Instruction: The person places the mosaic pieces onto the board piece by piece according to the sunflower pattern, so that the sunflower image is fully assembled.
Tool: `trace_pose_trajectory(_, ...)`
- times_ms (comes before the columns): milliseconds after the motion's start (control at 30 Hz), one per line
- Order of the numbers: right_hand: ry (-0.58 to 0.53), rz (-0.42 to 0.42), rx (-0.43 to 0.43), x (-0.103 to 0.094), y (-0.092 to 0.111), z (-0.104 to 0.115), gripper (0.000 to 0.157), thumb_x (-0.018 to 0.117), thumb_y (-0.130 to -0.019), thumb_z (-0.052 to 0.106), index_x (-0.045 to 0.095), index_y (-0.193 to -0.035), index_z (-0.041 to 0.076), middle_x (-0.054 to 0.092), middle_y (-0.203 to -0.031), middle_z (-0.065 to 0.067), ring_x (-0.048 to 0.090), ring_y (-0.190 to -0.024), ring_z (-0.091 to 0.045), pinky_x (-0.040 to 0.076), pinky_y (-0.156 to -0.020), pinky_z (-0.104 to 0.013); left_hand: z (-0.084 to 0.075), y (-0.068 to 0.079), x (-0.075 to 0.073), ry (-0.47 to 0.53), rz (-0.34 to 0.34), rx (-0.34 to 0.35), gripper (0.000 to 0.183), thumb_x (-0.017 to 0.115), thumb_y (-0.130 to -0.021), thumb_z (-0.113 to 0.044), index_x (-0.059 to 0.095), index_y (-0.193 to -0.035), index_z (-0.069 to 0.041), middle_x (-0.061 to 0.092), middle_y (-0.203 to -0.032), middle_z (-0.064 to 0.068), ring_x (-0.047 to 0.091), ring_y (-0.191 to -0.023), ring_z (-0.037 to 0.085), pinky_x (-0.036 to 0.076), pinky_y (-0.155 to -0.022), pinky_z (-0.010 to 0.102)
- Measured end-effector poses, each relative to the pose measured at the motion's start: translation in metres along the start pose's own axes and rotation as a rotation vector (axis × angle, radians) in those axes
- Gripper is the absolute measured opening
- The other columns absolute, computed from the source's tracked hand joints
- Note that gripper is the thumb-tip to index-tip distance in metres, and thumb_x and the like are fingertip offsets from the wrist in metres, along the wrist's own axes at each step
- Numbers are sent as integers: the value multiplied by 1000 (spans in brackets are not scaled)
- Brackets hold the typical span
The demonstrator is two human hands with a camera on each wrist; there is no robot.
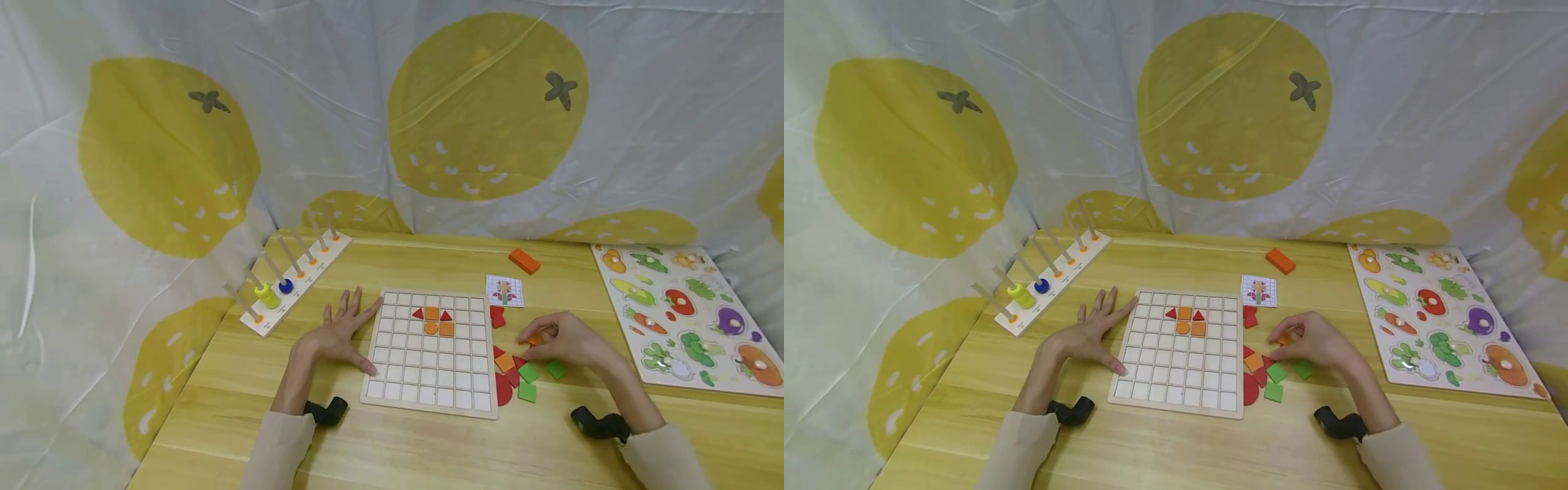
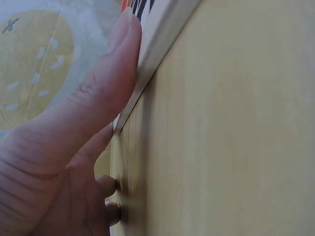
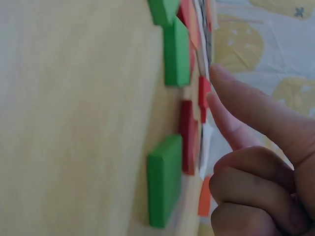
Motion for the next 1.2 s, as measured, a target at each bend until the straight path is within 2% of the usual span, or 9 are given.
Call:
trace_pose_trajectory(100,17,17,7,7,-3,1,25,89,-82,24,79,-96,6,46,-63,5,38,-57,-8,30,-52,-23,0,0,0,6,0,1,135,94,-68,-48,5,-168,-27,-27,-169,23,-29,-155,46,-18,-120,73)
trace_pose_trajectory(233,83,-70,31,11,-3,0,22,88,-83,27,79,-90,8,61,-68,2,43,-60,-9,34,-53,-23,0,0,0,9,4,4,135,94,-69,-49,5,-168,-28,-27,-169,22,-30,-155,45,-19,-120,73)
trace_pose_trajectory(333,137,-152,53,9,-2,-1,22,87,-84,30,80,-93,10,55,-67,3,41,-62,-12,32,-54,-24,-1,0,1,7,4,6,135,94,-68,-49,5,-168,-28,-27,-169,22,-30,-155,45,-19,-119,73)
trace_pose_trajectory(467,136,-146,54,7,-2,1,25,88,-83,26,80,-100,10,37,-63,4,35,-60,-12,28,-53,-26,0,0,2,1,-1,3,135,94,-68,-49,6,-168,-28,-27,-169,22,-30,-155,45,-18,-119,73)
trace_pose_trajectory(700,110,-118,35,13,-5,5,19,87,-83,16,79,-97,7,36,-61,5,35,-56,-10,29,-53,-24,1,1,2,-2,-4,6,135,94,-68,-50,6,-168,-28,-27,-169,22,-30,-155,45,-18,-119,74)
trace_pose_trajectory(900,59,-100,42,19,-7,7,24,88,-82,16,80,-103,7,33,-61,5,31,-56,-11,26,-52,-25,2,1,-1,-4,3,12,136,94,-68,-49,5,-168,-25,-27,-168,24,-30,-154,46,-18,-118,75)
trace_pose_trajectory(1200,37,-136,34,22,-8,15,24,86,-84,14,80,-103,3,31,-59,5,29,-53,-9,26,-50,-23,1,1,1,-4,-6,18,135,94,-68,-48,6,-168,-25,-25,-169,24,-29,-155,47,-17,-119,75)
Point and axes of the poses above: each hand's wrist, its own y-axis away from the middle knuckle, its own x-axis out of the palm, z = x × y, the point moved 1 cm from there along -y, towards the middle knuckle
